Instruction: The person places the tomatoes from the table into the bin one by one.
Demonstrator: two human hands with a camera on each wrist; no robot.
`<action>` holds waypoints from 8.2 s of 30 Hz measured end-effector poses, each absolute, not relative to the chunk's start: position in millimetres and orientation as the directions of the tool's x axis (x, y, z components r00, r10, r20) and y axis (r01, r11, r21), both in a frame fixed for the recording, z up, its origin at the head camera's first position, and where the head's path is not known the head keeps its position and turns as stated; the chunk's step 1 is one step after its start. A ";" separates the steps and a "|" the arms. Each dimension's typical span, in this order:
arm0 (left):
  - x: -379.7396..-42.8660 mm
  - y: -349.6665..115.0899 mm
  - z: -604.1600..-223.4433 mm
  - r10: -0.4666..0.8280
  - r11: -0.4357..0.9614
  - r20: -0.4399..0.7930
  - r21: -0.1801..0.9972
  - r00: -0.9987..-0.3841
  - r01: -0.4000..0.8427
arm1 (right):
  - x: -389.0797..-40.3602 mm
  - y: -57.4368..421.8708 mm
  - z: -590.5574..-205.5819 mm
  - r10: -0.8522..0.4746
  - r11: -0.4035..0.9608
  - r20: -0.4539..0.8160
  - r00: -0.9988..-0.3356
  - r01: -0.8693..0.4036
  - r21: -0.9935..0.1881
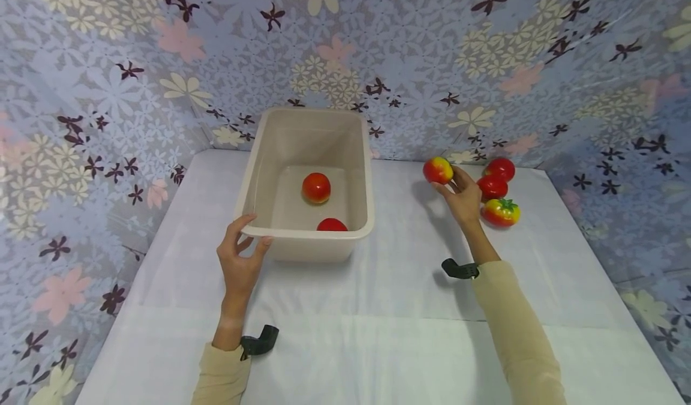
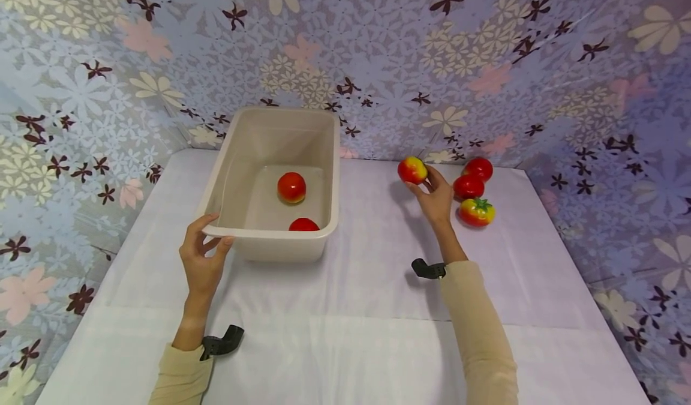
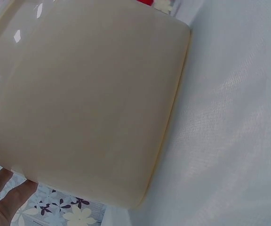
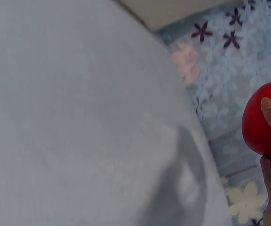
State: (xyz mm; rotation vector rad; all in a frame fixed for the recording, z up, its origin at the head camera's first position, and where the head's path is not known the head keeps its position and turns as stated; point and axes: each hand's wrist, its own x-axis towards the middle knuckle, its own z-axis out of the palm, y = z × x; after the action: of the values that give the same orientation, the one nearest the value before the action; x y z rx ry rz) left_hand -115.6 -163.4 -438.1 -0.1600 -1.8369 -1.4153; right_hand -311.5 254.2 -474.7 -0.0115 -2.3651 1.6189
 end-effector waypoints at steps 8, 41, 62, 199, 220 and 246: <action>-115.3 -162.8 -436.6 -0.364 0.369 0.638 0.767 -0.679 0.524 | -310.1 239.5 -459.5 0.112 0.425 0.295 -0.949 -0.223 -0.877; -126.1 -169.5 -461.9 -0.372 0.360 0.630 0.775 -0.681 0.520 | -291.4 193.2 -422.6 -0.041 0.383 0.368 -0.929 -0.355 -0.853; -131.3 -172.9 -470.7 -0.369 0.353 0.656 0.754 -0.659 0.554 | -283.0 164.2 -408.4 -0.122 0.304 0.434 -0.892 -0.450 -0.840; -127.3 -173.3 -468.4 -0.346 0.334 0.630 0.775 -0.695 0.536 | -264.3 254.0 -420.2 0.108 0.299 0.416 -0.903 -0.370 -0.880; -127.6 -174.8 -466.8 -0.352 0.370 0.629 0.774 -0.693 0.514 | -259.8 321.8 -453.9 0.345 0.570 0.370 -0.862 -0.121 -0.813; -128.1 -174.4 -467.3 -0.343 0.350 0.648 0.760 -0.680 0.547 | -252.9 361.8 -486.0 0.405 0.582 0.000 -0.914 0.258 -0.771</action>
State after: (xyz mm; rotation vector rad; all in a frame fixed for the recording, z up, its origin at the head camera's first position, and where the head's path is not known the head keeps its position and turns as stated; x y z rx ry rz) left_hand -128.1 -174.4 -467.3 -0.1801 -1.8306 -1.4349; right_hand -252.9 361.8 -486.0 -0.5581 -2.6344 1.2407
